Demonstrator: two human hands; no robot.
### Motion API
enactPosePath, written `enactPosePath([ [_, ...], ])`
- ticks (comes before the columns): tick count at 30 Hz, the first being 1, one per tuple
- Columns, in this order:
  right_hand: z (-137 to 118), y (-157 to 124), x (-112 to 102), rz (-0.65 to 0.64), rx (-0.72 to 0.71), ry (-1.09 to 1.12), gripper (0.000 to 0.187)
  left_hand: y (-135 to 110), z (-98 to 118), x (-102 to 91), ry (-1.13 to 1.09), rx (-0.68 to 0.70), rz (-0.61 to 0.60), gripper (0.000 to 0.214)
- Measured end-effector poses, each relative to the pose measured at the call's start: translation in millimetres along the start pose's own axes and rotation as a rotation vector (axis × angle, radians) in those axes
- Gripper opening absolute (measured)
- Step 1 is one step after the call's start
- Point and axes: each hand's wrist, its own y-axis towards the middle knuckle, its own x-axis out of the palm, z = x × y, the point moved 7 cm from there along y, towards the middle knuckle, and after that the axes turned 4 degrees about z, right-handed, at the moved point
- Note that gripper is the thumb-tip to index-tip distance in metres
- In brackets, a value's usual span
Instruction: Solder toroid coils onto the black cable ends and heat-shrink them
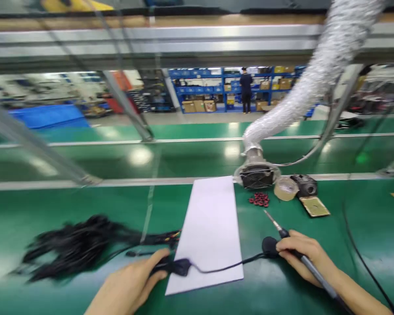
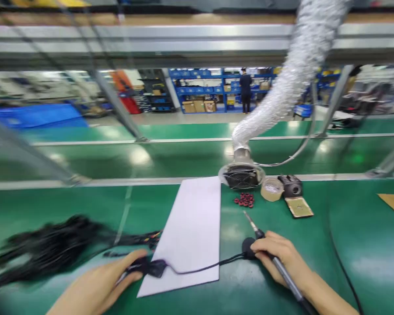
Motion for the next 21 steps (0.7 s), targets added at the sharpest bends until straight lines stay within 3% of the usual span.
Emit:
enactPosePath([
  [3,4,8,-9,-0.025,0.005,-0.046,0.026,2,16,-35.7,0.047,0.08,0.012,0.025],
  [5,-1,25,-13,-0.002,0.01,-0.055,0.026,1,10,-73.4,0.076,0.093,0.112,0.028],
  [7,-12,53,-9,0.069,0.01,-0.056,0.023,6,-10,-113.2,0.175,0.035,0.216,0.038],
  [8,-18,70,-1,0.106,-0.005,-0.047,0.021,14,-25,-127.2,0.25,-0.033,0.206,0.041],
  [10,-23,107,25,0.168,-0.049,-0.04,0.016,37,-58,-150.1,0.395,-0.199,0.239,0.039],
  [13,-2,158,86,0.142,-0.055,-0.061,0.016,90,-95,-136.5,0.437,-0.24,0.097,0.04],
  [16,37,185,137,0.085,-0.009,-0.087,0.013,136,-121,-96.4,0.396,-0.237,-0.036,0.036],
  [19,67,187,160,0.034,0.045,-0.111,0.023,157,-127,-61.9,0.357,-0.246,-0.112,0.035],
  [21,76,183,163,0.012,0.07,-0.121,0.027,154,-109,-49.1,0.341,-0.254,-0.12,0.041],
])
